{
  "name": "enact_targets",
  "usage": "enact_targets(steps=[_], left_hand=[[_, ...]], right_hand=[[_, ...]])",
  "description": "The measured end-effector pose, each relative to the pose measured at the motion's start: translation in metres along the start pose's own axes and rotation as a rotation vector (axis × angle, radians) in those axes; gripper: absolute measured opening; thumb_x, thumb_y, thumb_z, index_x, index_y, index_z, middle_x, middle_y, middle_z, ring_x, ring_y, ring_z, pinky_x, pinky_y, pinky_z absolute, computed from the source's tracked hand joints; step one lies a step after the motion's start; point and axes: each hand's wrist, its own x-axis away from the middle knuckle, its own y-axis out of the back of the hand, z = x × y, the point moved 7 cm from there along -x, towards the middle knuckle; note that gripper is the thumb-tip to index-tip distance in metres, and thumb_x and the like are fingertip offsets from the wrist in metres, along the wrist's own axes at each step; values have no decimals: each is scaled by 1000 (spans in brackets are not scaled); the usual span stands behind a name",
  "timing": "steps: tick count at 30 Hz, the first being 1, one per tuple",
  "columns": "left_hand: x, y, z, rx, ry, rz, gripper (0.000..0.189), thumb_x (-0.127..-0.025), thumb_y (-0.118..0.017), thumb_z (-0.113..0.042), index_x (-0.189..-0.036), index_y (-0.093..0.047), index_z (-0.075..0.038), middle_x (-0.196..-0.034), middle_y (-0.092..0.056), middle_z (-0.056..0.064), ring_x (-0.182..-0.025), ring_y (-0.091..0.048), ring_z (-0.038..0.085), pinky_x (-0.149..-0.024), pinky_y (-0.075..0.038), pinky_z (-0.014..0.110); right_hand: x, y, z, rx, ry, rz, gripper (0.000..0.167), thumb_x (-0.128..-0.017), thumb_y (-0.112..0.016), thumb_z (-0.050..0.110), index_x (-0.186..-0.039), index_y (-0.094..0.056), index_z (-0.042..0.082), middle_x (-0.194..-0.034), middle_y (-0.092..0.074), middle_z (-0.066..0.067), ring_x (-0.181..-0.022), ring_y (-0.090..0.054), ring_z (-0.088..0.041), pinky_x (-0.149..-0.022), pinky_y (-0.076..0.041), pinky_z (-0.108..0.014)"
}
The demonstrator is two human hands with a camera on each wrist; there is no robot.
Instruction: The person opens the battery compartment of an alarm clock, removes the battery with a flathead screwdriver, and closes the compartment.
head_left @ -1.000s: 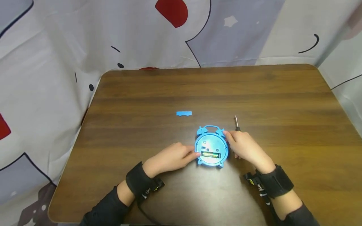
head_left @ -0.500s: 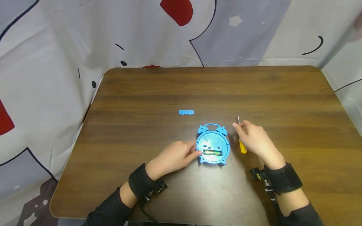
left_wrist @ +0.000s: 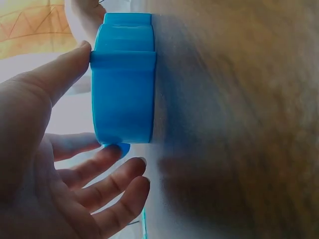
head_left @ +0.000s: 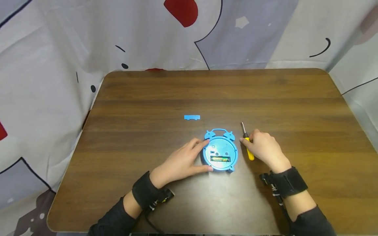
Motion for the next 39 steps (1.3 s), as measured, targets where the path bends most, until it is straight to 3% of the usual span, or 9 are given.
enact_targets(steps=[9,15,18,21,25,30,31,36,39], left_hand=[[-2,-4,-7,10,23,0,93,-90,-72,-63,-162,-36,-16,-140,-54,9,-113,-56,19,-88,-52,33],[-6,-5,-17,20,26,5,93,-90,-73,-61,-163,-34,-17,-140,-53,9,-113,-54,20,-88,-51,33],[-8,-3,-24,21,22,14,93,-91,-73,-60,-163,-33,-17,-139,-54,10,-111,-53,21,-86,-51,33],[-12,-3,-31,14,9,19,93,-91,-72,-59,-163,-32,-16,-137,-54,10,-108,-53,20,-85,-50,31],[-16,-3,-40,14,-7,24,93,-91,-73,-59,-164,-32,-17,-135,-55,10,-108,-53,20,-84,-51,31],[-21,-5,-48,14,-26,30,92,-92,-71,-61,-164,-32,-18,-135,-56,9,-112,-55,19,-86,-52,31],[-22,-6,-50,15,-27,32,92,-92,-70,-61,-164,-32,-19,-135,-56,9,-113,-55,19,-87,-52,31],[-23,-10,-56,24,-30,46,92,-92,-69,-62,-164,-31,-19,-135,-56,9,-113,-55,19,-87,-52,32],[-24,-11,-60,30,-31,44,92,-92,-69,-61,-164,-31,-18,-135,-56,9,-114,-54,19,-88,-53,32]], right_hand=[[13,24,-3,36,83,-9,36,-103,-62,29,-97,-49,-5,-69,-50,-8,-54,-49,-20,-50,-38,-30],[55,73,2,166,285,-109,31,-97,-74,25,-100,-51,4,-69,-51,-2,-56,-43,-16,-50,-32,-30],[80,93,12,277,451,-187,32,-90,-81,25,-94,-52,13,-68,-48,7,-56,-38,-9,-49,-30,-27],[101,103,24,373,650,-291,38,-100,-64,51,-86,-49,18,-71,-40,14,-58,-31,-1,-49,-26,-22],[116,104,38,425,834,-344,60,-103,-20,68,-83,-49,19,-76,-34,14,-58,-25,3,-48,-22,-18],[118,96,41,440,863,-287,58,-104,-18,64,-87,-52,20,-77,-38,13,-59,-28,3,-48,-24,-18],[118,95,41,445,858,-276,57,-104,-19,64,-87,-52,20,-78,-38,13,-59,-29,2,-48,-25,-18],[115,88,43,466,804,-186,31,-92,-78,41,-89,-55,20,-77,-42,12,-58,-34,0,-49,-29,-20],[111,85,44,477,752,-110,36,-79,-90,25,-90,-57,20,-76,-47,11,-58,-38,-2,-49,-34,-22]])
